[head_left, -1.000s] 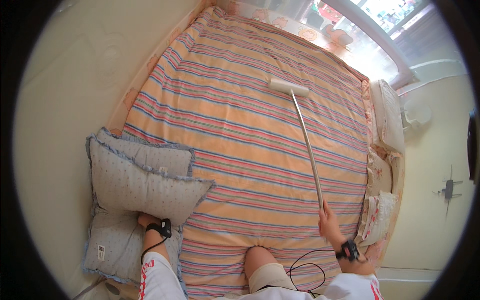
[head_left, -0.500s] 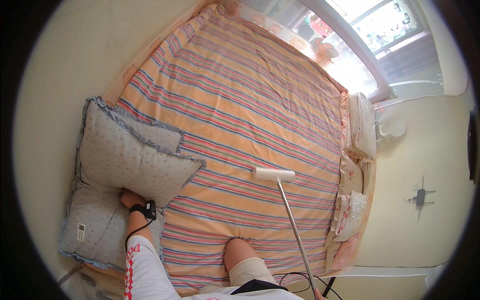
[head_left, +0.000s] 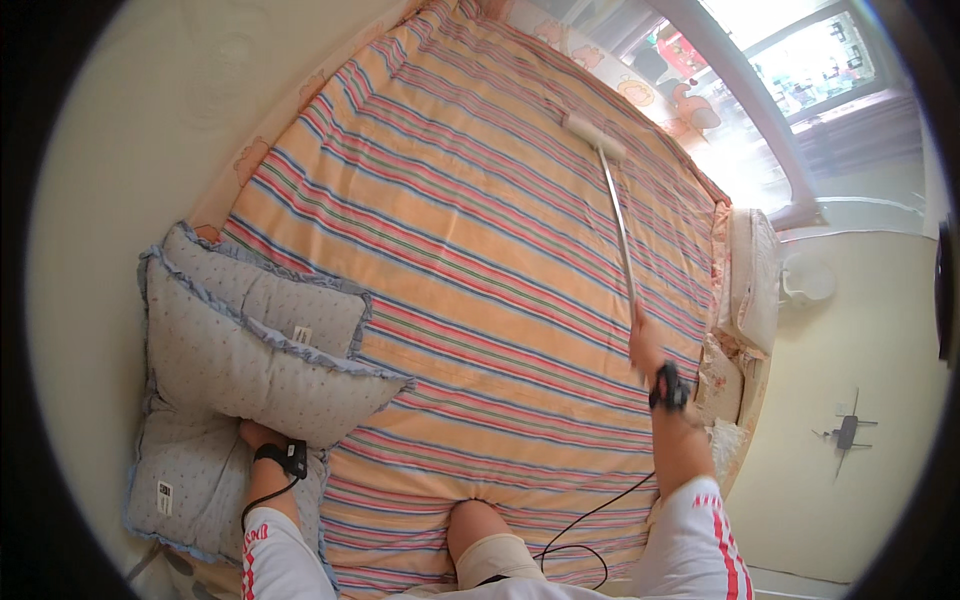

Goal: The person assembles a lint roller by inserting a refill roll into the handle and securing it. They then use the lint roller to clean the bedsheet and pillows, moving the roller back and forth across the surface.

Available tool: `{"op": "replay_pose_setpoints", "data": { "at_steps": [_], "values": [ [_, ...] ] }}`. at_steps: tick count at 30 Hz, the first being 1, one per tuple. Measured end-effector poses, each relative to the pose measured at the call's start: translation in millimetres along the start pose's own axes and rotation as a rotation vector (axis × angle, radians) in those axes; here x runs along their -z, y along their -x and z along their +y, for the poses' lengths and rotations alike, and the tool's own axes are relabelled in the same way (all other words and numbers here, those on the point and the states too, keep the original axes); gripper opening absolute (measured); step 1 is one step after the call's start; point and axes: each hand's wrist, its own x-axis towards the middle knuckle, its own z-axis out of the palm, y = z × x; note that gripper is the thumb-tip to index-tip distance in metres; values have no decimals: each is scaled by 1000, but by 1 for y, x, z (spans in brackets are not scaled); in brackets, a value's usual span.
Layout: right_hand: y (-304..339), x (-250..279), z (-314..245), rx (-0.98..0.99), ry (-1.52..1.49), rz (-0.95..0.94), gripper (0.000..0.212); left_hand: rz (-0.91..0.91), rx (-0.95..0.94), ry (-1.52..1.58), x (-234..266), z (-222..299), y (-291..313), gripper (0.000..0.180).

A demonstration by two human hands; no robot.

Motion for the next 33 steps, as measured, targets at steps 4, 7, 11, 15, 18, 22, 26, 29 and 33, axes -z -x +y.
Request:
{"op": "replay_pose_setpoints", "data": {
  "at_steps": [4,7,11,15,18,22,26,29,33],
  "values": [
    [-129,10,-64,-89,-167,-10,31,82,-71,-91,-15,-9,-2,78],
    [-160,7,-76,-113,-97,77,38,-28,-46,-136,-12,-10,0,86],
    [-106,6,-33,-24,79,39,38,-101,-12,-149,-3,-7,-2,86],
    [53,5,47,82,49,48,44,-29,-24,-171,2,-2,-4,83],
    [218,18,98,88,74,-11,48,38,-63,-205,6,3,-4,81],
    [441,43,122,-282,5,-206,51,120,17,-109,11,6,0,78],
    [609,64,106,-400,-22,-268,53,-106,104,-58,16,8,-1,75],
    [673,67,90,-540,-34,-299,52,128,-17,-155,17,9,-6,64],
    [682,65,78,-625,-63,-299,50,-45,37,-169,16,12,-10,58]
  ]
}}
